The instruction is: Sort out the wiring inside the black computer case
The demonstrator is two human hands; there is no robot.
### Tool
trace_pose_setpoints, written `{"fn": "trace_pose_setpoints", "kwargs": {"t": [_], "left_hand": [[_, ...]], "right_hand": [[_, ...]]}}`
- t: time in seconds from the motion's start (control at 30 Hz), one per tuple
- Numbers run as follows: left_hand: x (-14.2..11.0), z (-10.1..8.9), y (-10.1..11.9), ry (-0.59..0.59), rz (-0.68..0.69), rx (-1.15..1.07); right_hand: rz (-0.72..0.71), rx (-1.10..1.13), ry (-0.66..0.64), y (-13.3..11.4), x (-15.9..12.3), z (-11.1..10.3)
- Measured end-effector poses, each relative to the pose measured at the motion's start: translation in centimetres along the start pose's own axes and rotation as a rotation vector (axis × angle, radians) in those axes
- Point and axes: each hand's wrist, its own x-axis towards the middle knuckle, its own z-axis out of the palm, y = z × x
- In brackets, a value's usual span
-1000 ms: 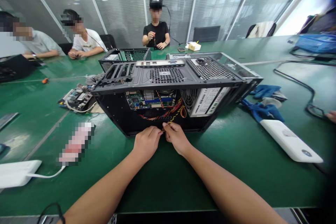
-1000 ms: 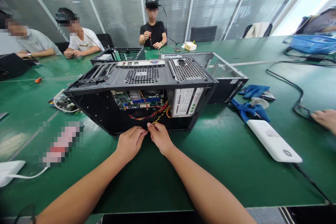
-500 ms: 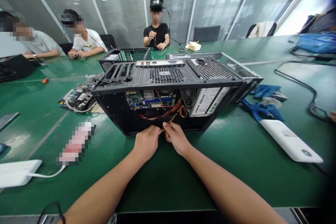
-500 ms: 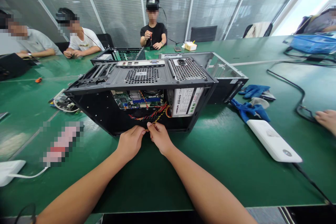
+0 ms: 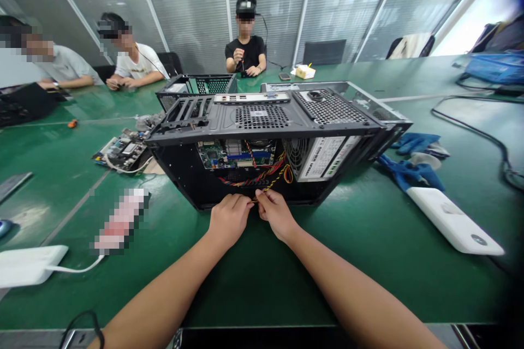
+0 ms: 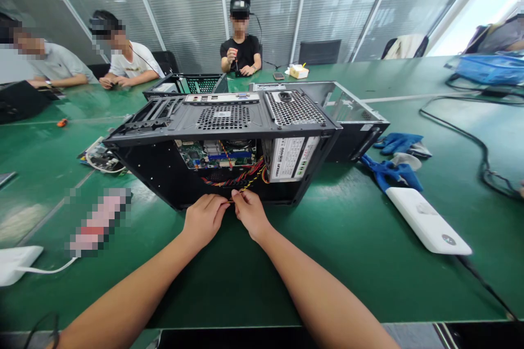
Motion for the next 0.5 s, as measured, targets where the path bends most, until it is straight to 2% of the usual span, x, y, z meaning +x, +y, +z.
{"fn": "trace_pose_setpoints", "kwargs": {"t": [0.2, 0.5], "left_hand": [[0.02, -0.17, -0.04, 0.038, 0.003, -0.041], [0.11, 0.03, 0.06, 0.016, -0.002, -0.016]], "right_hand": [[0.009, -0.004, -0.013, -0.15, -0.04, -0.01], [0.017, -0.002, -0.017, -0.14, -0.02, -0.07]]}}
